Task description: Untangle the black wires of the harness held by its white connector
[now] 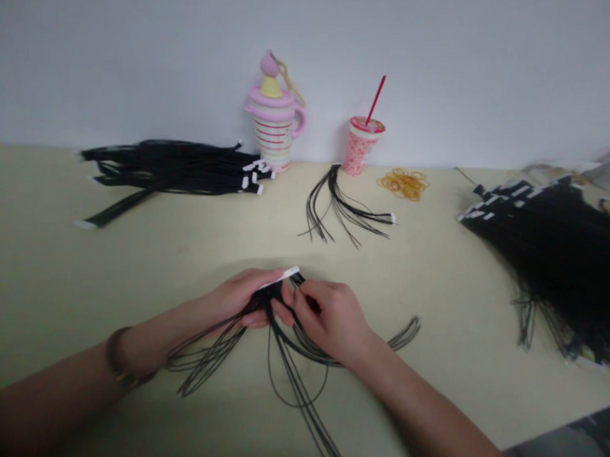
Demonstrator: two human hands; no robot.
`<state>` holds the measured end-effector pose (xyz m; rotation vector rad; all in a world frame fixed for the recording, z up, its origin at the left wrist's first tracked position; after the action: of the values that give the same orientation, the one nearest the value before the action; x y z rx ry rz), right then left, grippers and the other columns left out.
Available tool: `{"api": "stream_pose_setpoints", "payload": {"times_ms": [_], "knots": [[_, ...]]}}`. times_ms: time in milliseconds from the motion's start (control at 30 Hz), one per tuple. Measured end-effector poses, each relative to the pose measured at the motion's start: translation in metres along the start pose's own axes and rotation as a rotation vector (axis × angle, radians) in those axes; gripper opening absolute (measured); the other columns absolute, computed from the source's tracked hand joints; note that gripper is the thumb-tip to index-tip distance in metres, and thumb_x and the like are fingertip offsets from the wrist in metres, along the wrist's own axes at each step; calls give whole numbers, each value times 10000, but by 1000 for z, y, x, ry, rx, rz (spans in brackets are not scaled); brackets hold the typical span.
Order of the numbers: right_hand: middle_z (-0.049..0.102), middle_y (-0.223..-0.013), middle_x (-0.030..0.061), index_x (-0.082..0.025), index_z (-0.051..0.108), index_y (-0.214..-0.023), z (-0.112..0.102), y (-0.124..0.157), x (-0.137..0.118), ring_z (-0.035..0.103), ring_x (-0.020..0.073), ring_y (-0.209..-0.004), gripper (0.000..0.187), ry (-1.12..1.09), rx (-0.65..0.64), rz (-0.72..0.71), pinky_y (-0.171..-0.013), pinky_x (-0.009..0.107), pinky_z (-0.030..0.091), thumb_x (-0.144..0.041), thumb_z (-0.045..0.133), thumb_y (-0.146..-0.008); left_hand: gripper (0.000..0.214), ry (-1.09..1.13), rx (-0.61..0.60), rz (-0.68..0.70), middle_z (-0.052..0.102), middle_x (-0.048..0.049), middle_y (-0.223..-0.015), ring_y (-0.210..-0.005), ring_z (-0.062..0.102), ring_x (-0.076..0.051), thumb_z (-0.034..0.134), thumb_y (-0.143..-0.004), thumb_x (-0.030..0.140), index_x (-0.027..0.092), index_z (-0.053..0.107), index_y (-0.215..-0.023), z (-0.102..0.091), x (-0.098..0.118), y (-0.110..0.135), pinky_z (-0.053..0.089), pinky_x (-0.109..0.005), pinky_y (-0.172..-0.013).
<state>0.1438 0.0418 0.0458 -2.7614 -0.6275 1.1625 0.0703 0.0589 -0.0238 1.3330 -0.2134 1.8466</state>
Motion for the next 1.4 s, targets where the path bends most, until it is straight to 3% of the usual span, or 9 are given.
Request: {"api": "stream_pose_setpoints", "payload": {"times_ms": [167,333,500,733,1000,1167,1300,1400], "knots": [[449,-537,-42,-148,508,-646,6,1,0,351,45,-466,204,-8,-13,-17,-468,176,253,-162,467,-846,429,-135,32,18,618,-39,-522,-335,334,-47,396,-878,476,131,604,-730,4,1,4,245,-185,-365],[456,-554,-34,-151,461,-639,11,1,-2,373,53,-481,183,4,-25,-52,-485,176,270,-107,449,-816,484,-227,-11,38,515,-4,-419,-340,325,-57,367,-891,468,119,616,-666,10,6,8,224,-191,-356],[390,-523,-42,-150,449,-621,1,0,1,331,55,-465,250,2,42,10,-470,191,251,-184,424,-868,455,-129,-21,-25,649,-74,-577,-329,341,-55,385,-875,496,127,611,-734,6,-4,5,217,-190,-337],[452,-512,-41,-142,543,-614,6,-1,6,363,48,-458,245,-15,-51,86,-460,188,258,-213,480,-840,424,-13,-8,-11,655,-73,-577,-310,340,-34,409,-879,451,124,613,-704,4,-6,1,252,-173,-349],[535,-547,-10,-132,615,-647,-2,0,-1,429,64,-491,254,-165,85,48,-490,189,315,-200,471,-844,459,-68,-26,-19,667,-107,-580,-315,360,-40,408,-881,453,104,626,-679,8,-4,2,234,-173,-340],[515,-510,-19,-133,603,-605,0,-1,2,412,63,-461,237,-202,84,103,-464,186,306,-179,488,-807,459,-83,-56,-39,665,-101,-583,-320,351,-46,398,-883,454,108,626,-685,14,-2,5,216,-182,-339],[514,-507,-21,-135,575,-595,8,1,10,408,63,-455,228,-213,48,188,-457,182,307,-176,480,-799,500,-239,-23,-16,588,-55,-465,-334,343,-57,356,-902,449,112,602,-626,14,3,8,235,-192,-356],[514,-518,-16,-135,544,-583,8,3,9,417,68,-472,235,-224,77,170,-469,187,314,-173,473,-803,503,-309,-5,-5,605,-68,-488,-345,331,-65,334,-907,458,123,576,-620,13,2,9,237,-198,-358]]}}
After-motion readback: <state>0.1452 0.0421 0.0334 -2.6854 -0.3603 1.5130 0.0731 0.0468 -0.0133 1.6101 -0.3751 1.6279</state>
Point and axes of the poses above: each hand's wrist, its own y-axis away from the middle knuckle, its own z-axis out of the palm, x = y × z, the point moved 10 cm from there along -y, towards the middle knuckle
